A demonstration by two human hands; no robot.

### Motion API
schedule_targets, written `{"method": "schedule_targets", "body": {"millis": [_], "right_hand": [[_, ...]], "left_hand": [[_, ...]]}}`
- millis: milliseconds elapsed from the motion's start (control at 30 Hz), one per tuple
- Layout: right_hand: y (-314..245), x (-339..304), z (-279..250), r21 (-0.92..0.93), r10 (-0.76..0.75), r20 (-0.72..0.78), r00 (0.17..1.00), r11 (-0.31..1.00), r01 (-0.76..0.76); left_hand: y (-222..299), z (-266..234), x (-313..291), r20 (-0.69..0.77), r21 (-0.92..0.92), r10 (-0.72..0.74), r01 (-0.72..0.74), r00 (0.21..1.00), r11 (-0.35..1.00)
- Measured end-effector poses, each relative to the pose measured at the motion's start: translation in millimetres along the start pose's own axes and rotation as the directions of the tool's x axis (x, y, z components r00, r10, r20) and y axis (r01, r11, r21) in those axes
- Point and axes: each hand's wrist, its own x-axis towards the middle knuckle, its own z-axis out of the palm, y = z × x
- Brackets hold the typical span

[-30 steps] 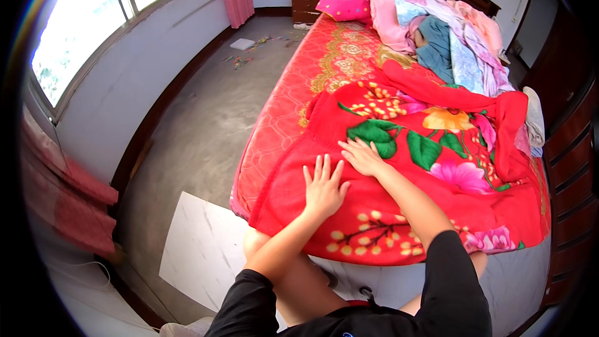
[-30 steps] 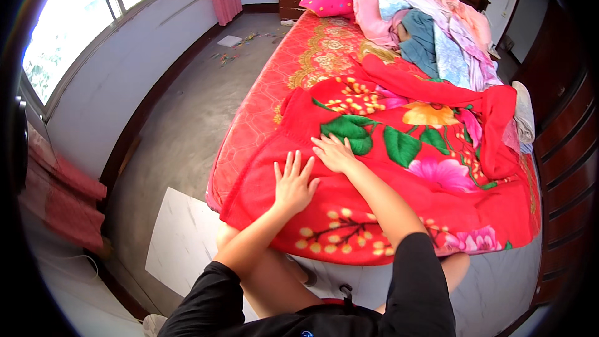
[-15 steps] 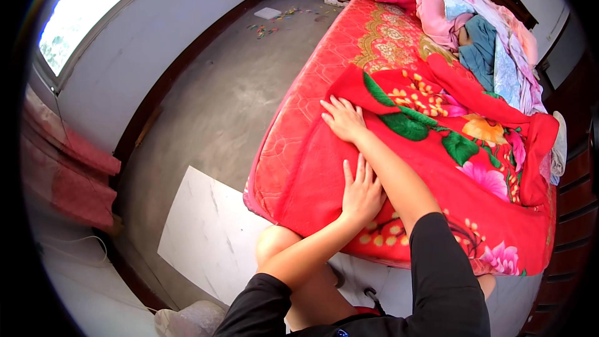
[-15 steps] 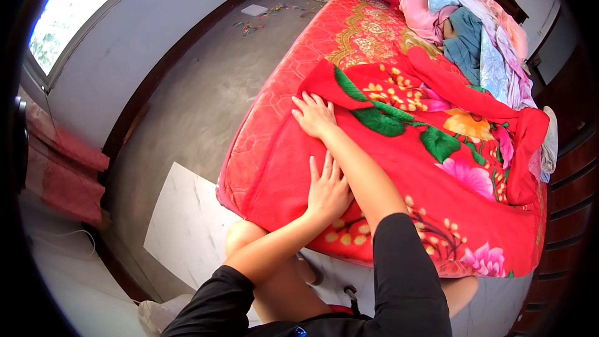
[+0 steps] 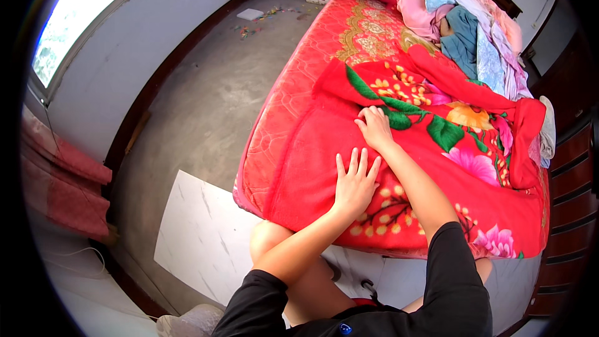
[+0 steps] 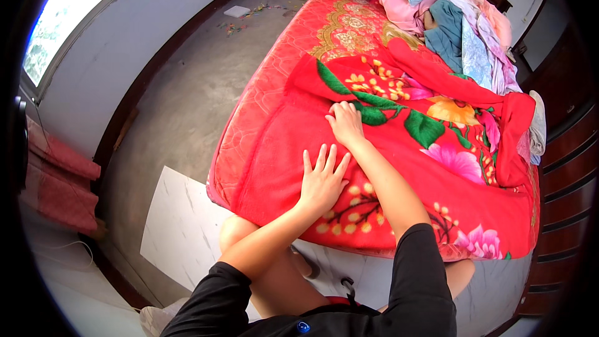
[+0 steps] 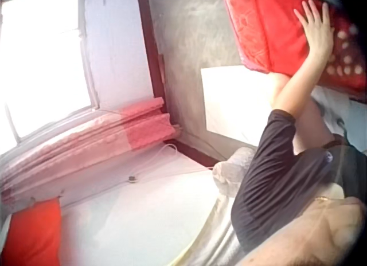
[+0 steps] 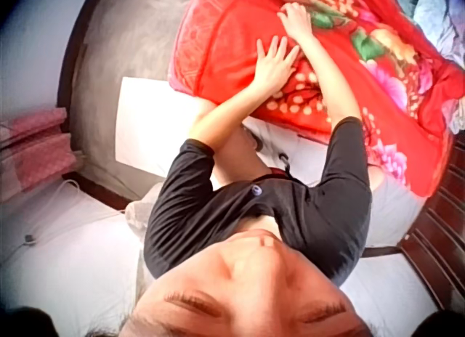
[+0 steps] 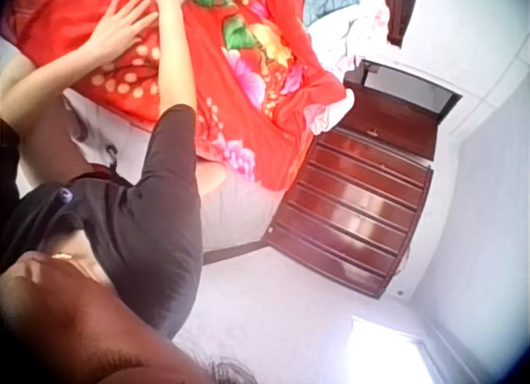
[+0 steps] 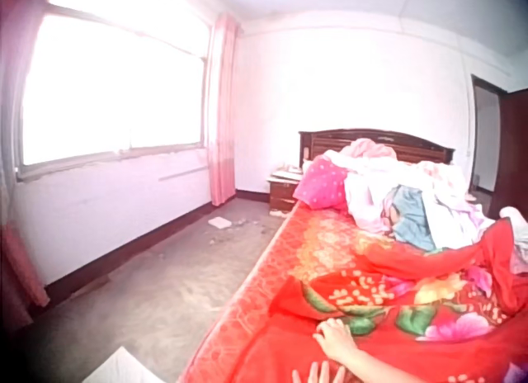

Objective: The person folds a light-colored floral sheet on a bed, smoothing and aligning it into a compact rectangle. They then fold a red floral blanket, smoothing it out and folding it into a neat pile on the bed.

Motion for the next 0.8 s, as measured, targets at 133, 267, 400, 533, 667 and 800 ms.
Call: {"method": "schedule_targets", "body": {"millis": [133, 267, 400, 533, 667, 800], "right_hand": [[0, 33, 3, 0.004, -0.104, -0.269, 0.957, 0.994, 0.109], [15, 33, 19, -0.183, -0.107, -0.13, 0.986, 0.98, 0.082], [5, 15, 11, -0.119, -0.059, -0.062, 0.996, 0.992, 0.052], [-14, -71, -43, -0.043, 0.057, -0.004, 0.998, 0.997, -0.057], [5, -193, -139, -0.122, 0.18, 0.089, 0.98, 0.978, -0.168], [94, -289, -215, -0.006, 0.457, -0.248, 0.854, 0.881, -0.474]], "left_hand": [[1, -2, -3, -0.029, 0.006, 0.08, -0.08, 0.996, 0.997], [-3, 2, -4, 0.035, -0.057, 0.08, -0.078, 0.996, 0.995], [-5, -2, -4, 0.101, -0.089, 0.082, -0.073, 0.992, 0.993], [-8, -8, -5, 0.125, -0.076, 0.062, -0.052, 0.99, 0.996], [-3, -7, -5, 0.069, -0.064, 0.091, -0.086, 0.994, 0.994], [7, -9, -4, 0.074, -0.015, 0.098, -0.097, 0.992, 0.995]]}}
